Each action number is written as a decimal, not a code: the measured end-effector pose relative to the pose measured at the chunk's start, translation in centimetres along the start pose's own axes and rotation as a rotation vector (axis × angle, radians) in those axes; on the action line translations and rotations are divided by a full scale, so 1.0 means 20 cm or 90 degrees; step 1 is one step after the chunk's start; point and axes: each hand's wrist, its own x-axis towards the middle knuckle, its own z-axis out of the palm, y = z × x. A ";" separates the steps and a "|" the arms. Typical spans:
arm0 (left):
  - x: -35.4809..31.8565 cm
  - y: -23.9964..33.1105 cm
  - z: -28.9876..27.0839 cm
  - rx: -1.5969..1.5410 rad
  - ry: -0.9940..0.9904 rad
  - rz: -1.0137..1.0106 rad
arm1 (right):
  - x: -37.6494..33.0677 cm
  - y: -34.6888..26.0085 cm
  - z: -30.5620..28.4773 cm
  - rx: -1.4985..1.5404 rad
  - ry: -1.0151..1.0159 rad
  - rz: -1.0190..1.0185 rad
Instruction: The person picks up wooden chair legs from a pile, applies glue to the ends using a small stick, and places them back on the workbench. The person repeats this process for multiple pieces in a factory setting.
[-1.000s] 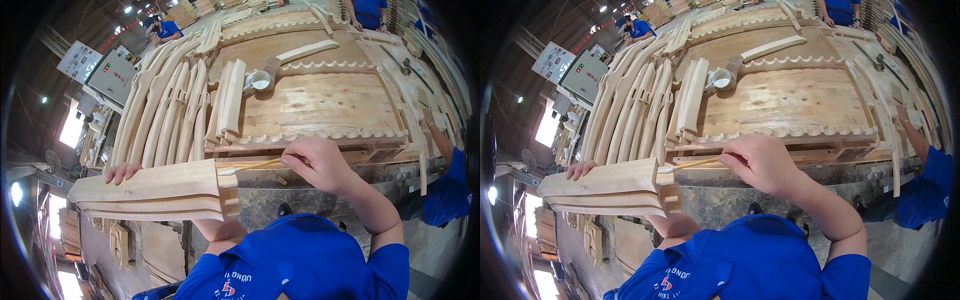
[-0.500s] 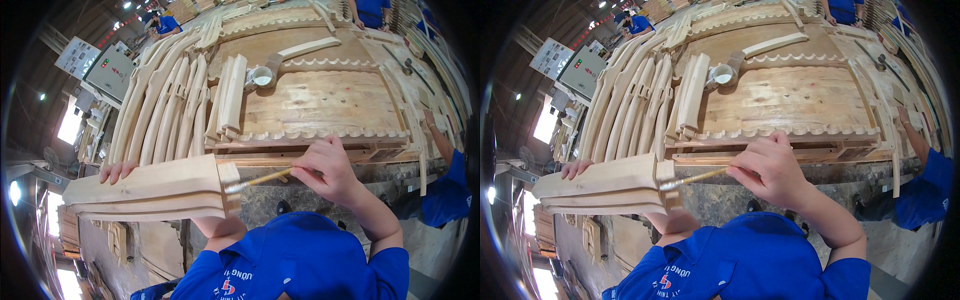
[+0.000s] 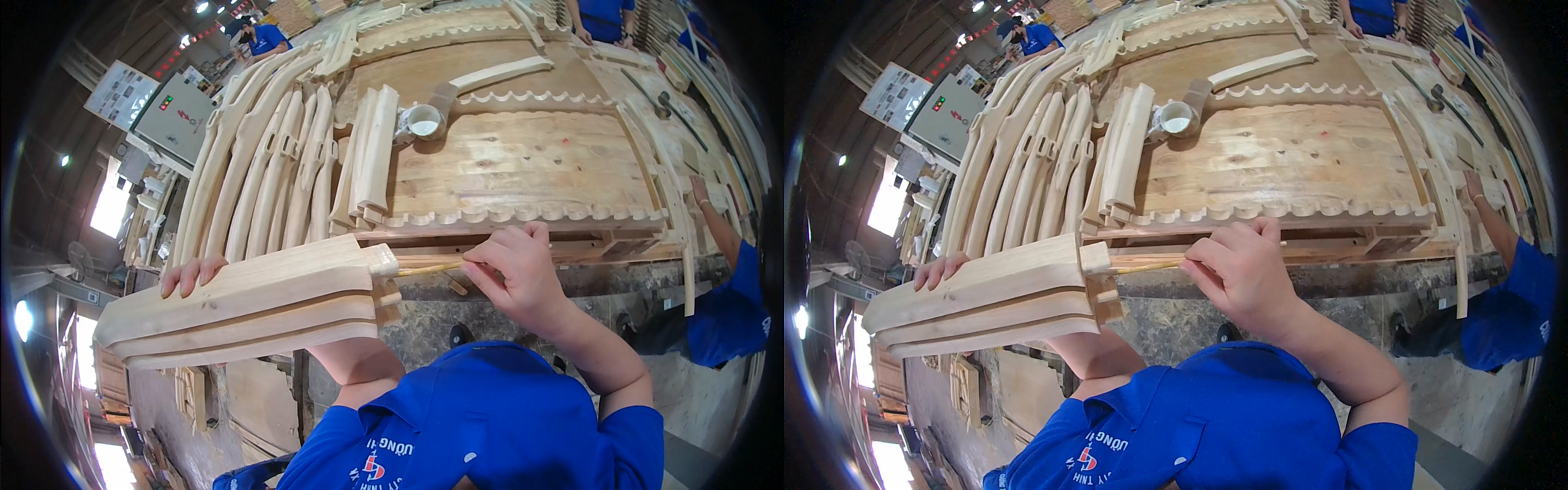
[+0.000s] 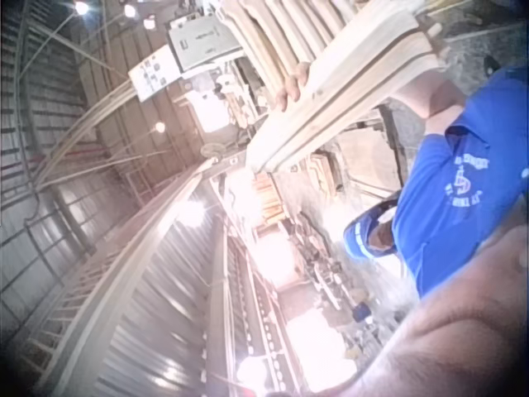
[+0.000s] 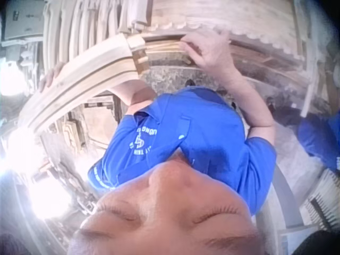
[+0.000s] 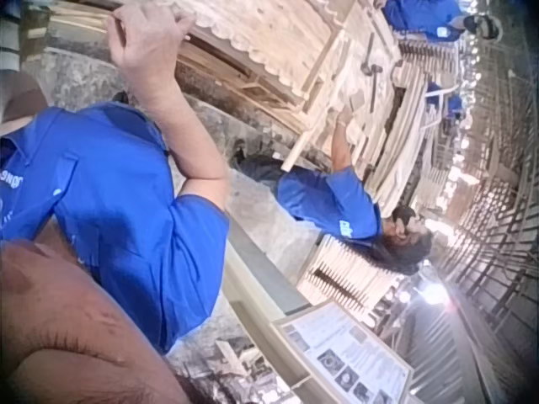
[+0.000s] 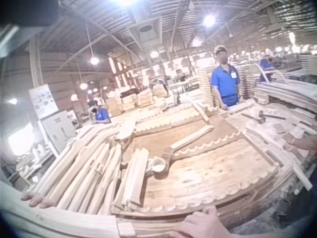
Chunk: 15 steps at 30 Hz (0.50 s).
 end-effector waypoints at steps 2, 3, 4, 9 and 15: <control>0.01 -0.02 0.02 0.006 0.008 0.010 | -0.01 0.00 0.01 -0.008 0.027 -0.015; 0.02 -0.04 0.04 0.021 0.016 0.030 | -0.02 0.01 0.01 -0.005 0.035 -0.021; 0.02 -0.05 0.05 0.018 0.011 0.021 | -0.03 0.02 0.01 -0.002 0.043 -0.026; 0.01 0.10 -0.04 -0.051 -0.037 -0.059 | -0.06 0.01 -0.06 0.035 0.018 -0.050; 0.01 0.07 -0.01 0.040 0.045 0.017 | -0.09 0.06 -0.09 0.057 -0.023 -0.025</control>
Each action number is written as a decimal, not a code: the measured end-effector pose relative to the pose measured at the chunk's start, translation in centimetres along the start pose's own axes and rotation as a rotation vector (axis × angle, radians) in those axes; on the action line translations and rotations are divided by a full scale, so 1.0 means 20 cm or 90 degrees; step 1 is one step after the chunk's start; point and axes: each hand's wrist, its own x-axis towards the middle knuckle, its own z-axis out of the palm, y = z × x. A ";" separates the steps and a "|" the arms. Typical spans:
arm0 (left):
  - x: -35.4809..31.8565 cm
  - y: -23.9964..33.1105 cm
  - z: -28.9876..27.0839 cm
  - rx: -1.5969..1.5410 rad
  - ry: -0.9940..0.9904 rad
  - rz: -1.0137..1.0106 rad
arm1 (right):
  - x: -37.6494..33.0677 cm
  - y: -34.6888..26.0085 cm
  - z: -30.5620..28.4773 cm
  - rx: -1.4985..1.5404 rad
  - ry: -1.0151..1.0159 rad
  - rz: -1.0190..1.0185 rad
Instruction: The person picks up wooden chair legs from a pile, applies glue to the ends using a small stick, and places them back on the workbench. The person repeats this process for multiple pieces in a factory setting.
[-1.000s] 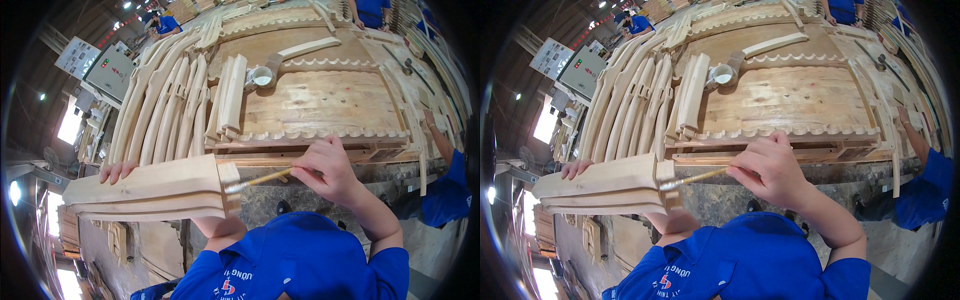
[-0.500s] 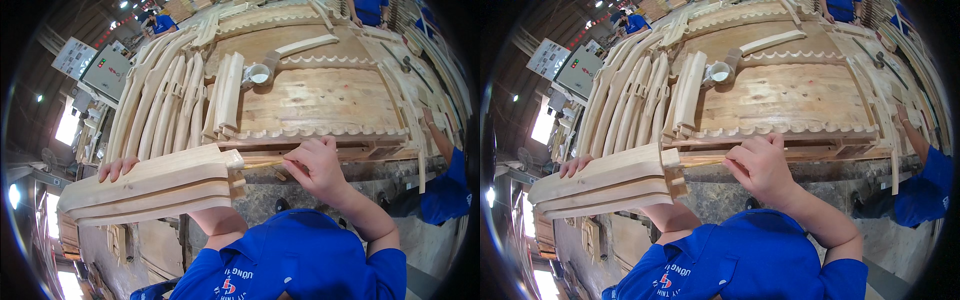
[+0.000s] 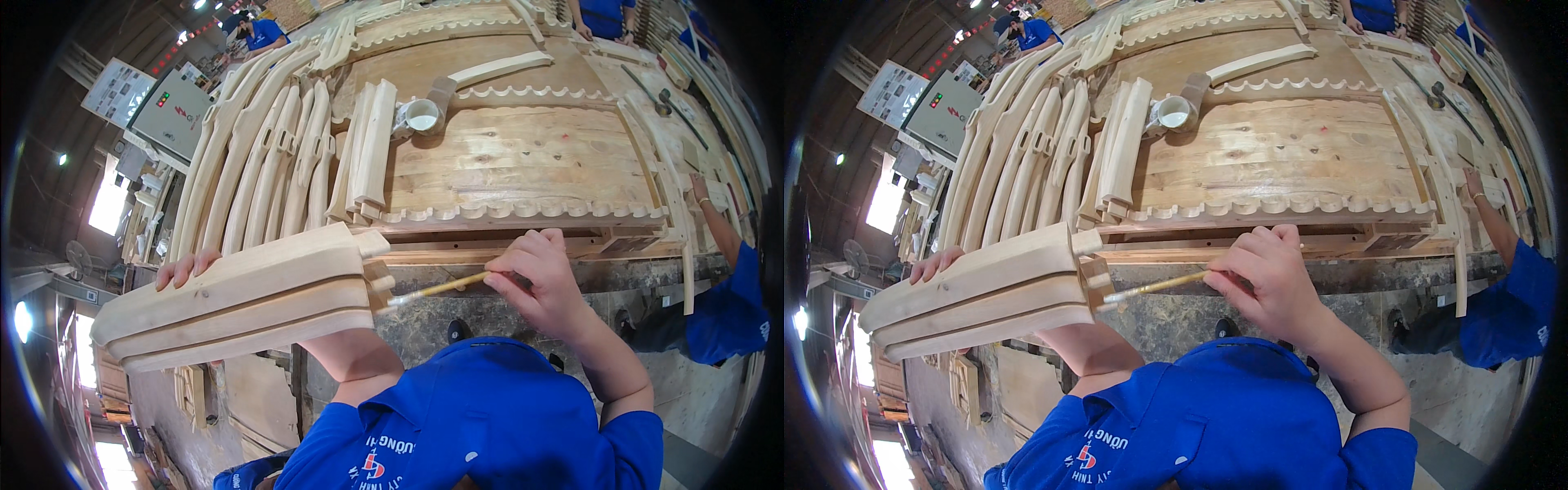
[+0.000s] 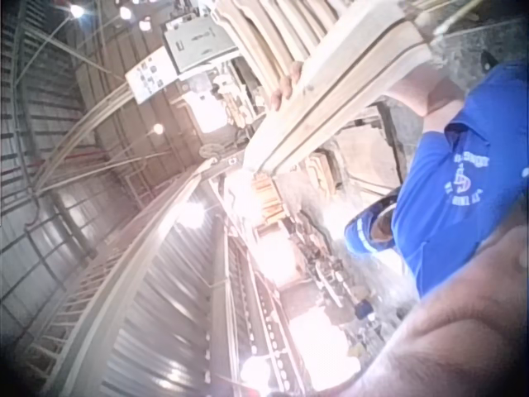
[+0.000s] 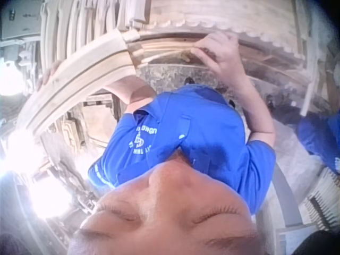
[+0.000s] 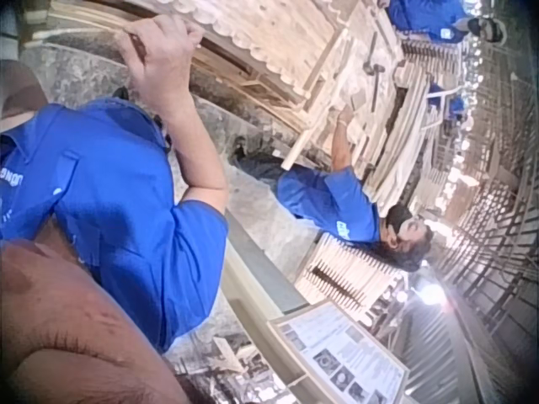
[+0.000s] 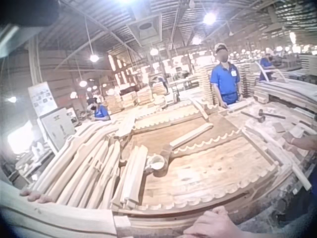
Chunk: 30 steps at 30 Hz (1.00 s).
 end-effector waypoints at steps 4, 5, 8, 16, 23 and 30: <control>0.02 -0.08 0.00 -0.011 -0.063 -0.033 | 0.01 0.02 0.07 -0.001 -0.034 0.031; 0.03 -0.10 0.00 -0.011 -0.076 -0.039 | 0.02 0.02 0.08 -0.007 -0.045 0.028; 0.04 -0.04 -0.07 -0.046 -0.067 -0.069 | 0.04 0.02 0.13 0.013 -0.061 0.037; 0.11 -0.18 -0.08 -0.038 -0.059 -0.040 | 0.11 0.00 0.23 -0.026 0.009 -0.008; 0.15 -0.35 -0.17 -0.090 0.068 0.136 | 0.12 0.01 0.29 -0.049 0.099 -0.050; 0.20 -0.61 -0.20 -0.007 0.080 0.114 | 0.05 0.08 0.30 -0.148 0.205 -0.129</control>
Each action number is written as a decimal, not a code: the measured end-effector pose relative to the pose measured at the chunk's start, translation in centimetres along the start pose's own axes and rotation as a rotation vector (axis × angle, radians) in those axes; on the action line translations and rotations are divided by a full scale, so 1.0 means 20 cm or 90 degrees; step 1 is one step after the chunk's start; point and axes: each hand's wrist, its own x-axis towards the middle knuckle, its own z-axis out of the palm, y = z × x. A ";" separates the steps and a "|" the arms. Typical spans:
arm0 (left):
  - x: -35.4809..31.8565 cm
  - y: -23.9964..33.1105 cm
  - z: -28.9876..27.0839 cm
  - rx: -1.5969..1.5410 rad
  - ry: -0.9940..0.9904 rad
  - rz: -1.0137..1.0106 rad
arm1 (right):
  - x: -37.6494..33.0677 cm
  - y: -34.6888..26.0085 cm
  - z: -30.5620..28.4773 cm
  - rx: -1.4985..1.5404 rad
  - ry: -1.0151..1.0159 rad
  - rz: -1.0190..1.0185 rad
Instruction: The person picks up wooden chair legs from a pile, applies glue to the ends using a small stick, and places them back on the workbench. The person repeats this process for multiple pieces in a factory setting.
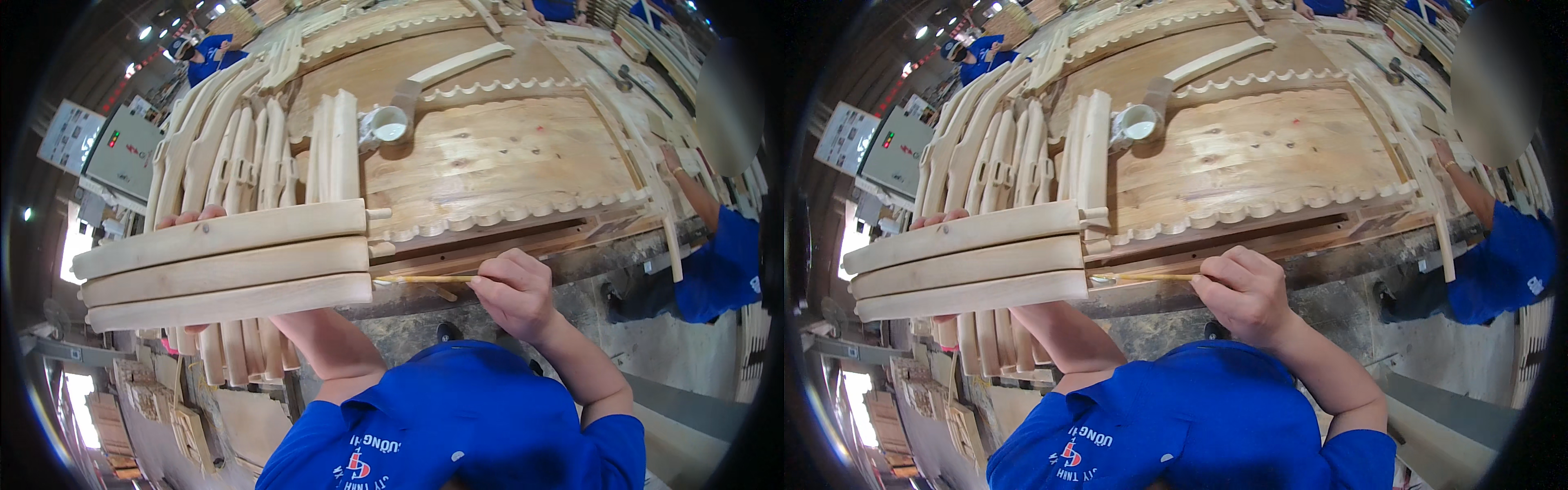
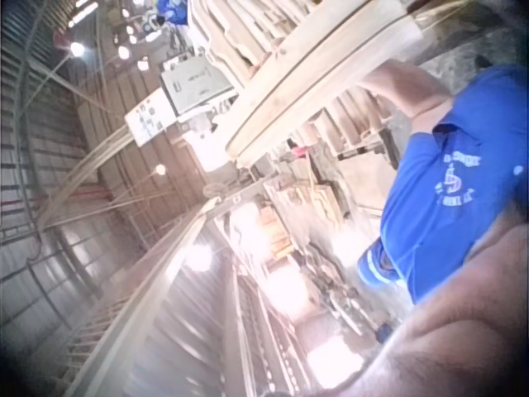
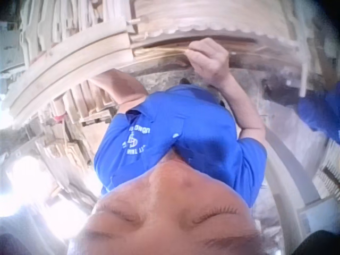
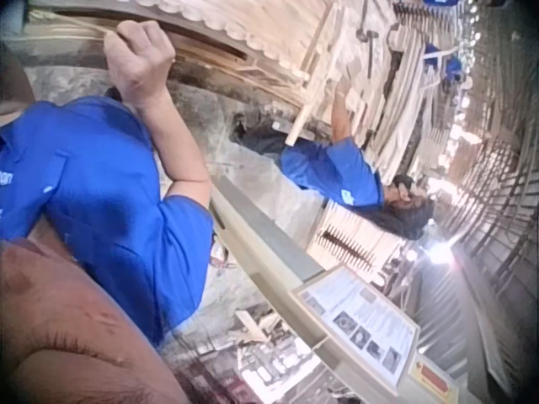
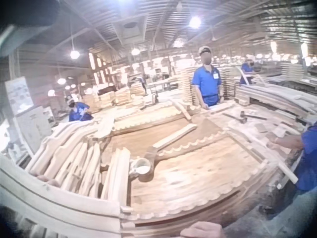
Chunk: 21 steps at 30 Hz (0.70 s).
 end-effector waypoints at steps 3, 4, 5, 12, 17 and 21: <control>-0.02 -0.18 0.07 -0.039 0.042 -0.040 | -0.02 0.07 -0.09 -0.069 -0.045 -0.003; -0.01 -0.24 0.10 -0.148 0.039 -0.058 | -0.03 0.09 -0.13 -0.070 -0.061 -0.002; 0.00 -0.29 0.13 -0.181 0.029 -0.089 | -0.04 0.12 -0.18 -0.072 -0.077 0.000; -0.05 -0.76 0.41 -0.008 0.122 -0.175 | -0.21 0.34 -0.66 -0.133 -0.089 0.205; -0.06 -1.29 0.72 0.120 0.264 -0.483 | -0.53 0.43 -1.07 -0.103 0.219 0.456; -0.23 -1.92 0.88 0.059 0.266 -0.735 | -0.81 0.42 -1.30 -0.102 0.375 0.577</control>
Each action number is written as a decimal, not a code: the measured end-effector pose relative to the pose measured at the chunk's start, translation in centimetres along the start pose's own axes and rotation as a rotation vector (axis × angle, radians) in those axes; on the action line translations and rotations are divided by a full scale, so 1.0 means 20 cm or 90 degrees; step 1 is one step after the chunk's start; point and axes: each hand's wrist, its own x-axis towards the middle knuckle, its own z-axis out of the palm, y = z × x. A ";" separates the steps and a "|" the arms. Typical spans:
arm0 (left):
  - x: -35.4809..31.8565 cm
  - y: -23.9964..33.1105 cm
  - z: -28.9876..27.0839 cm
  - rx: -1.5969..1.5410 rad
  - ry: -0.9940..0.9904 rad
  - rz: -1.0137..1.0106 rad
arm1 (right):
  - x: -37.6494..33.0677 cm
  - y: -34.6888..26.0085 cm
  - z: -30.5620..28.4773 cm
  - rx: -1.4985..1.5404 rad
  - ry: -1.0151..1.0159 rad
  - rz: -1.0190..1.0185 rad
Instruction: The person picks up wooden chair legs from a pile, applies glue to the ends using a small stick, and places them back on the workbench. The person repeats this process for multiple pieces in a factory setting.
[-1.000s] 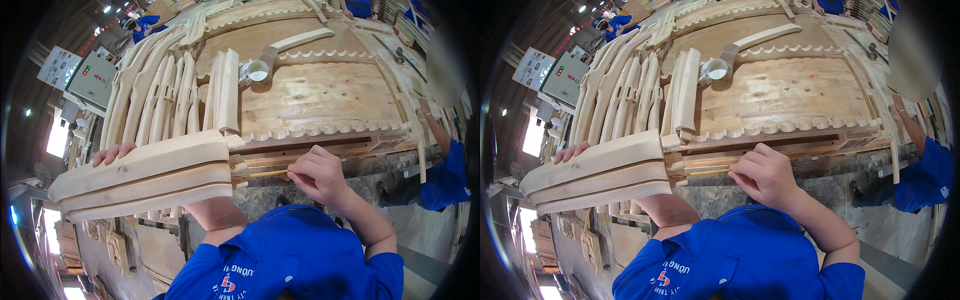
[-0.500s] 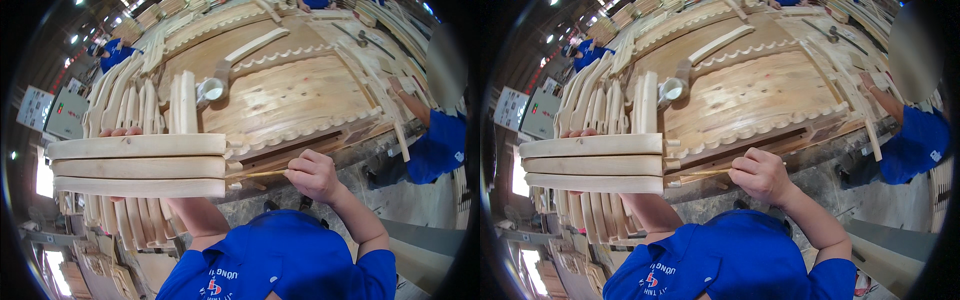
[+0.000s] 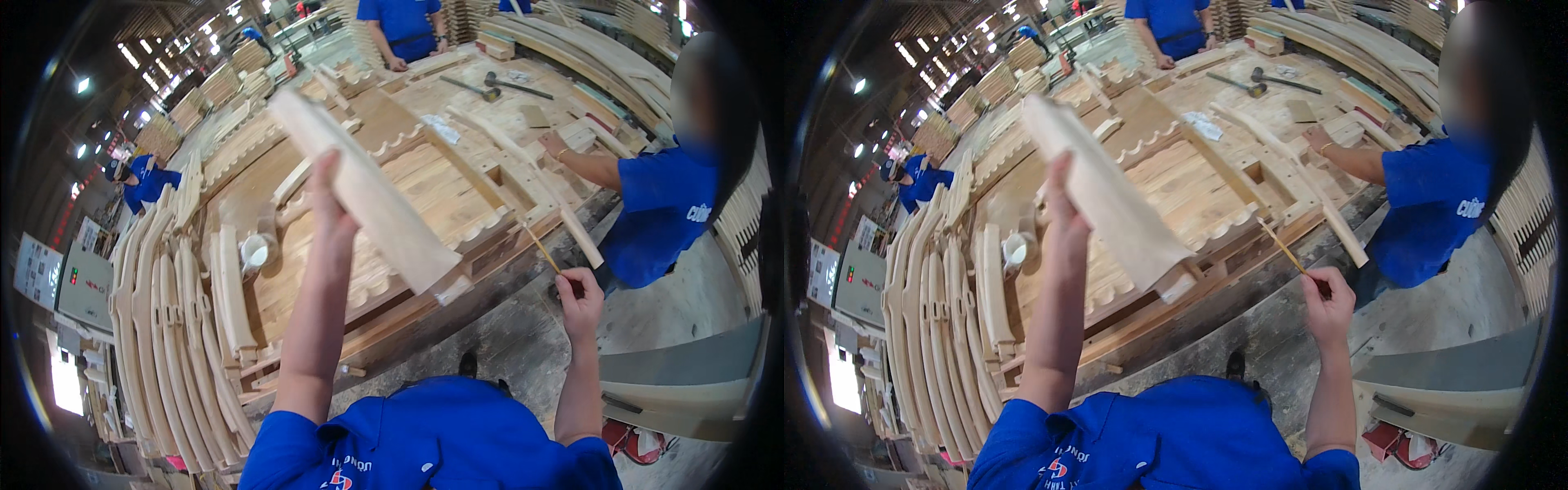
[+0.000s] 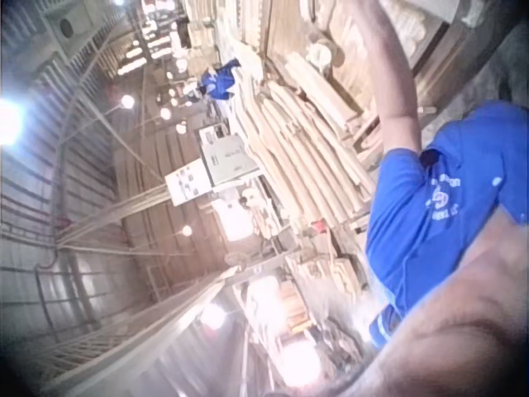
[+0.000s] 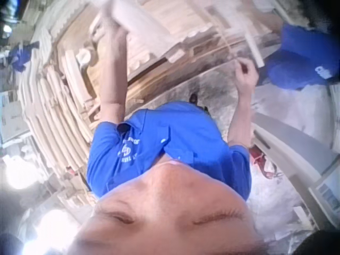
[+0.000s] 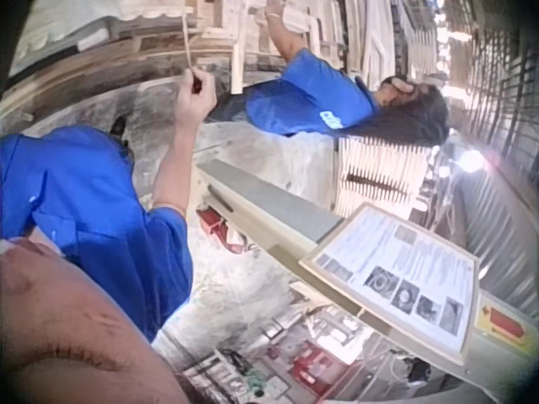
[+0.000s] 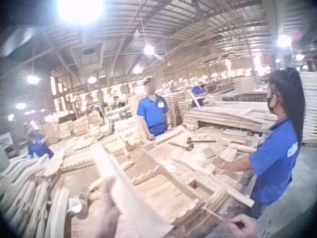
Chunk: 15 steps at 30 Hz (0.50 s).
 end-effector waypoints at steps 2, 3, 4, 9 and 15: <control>0.16 -0.27 0.19 0.005 -0.029 -0.138 | -0.02 0.07 -0.13 -0.020 0.055 0.028; 0.23 -0.41 0.28 -0.017 -0.069 -0.185 | -0.03 0.09 -0.19 -0.031 0.083 0.041; 0.30 -0.54 0.36 -0.040 -0.107 -0.228 | -0.05 0.10 -0.25 -0.031 0.106 0.047; 0.51 -1.18 0.77 0.104 0.059 -0.222 | -0.19 0.19 -0.51 -0.079 0.221 0.096; 0.78 -1.66 0.70 0.077 0.203 -0.078 | -0.38 0.21 -0.75 -0.053 0.283 0.146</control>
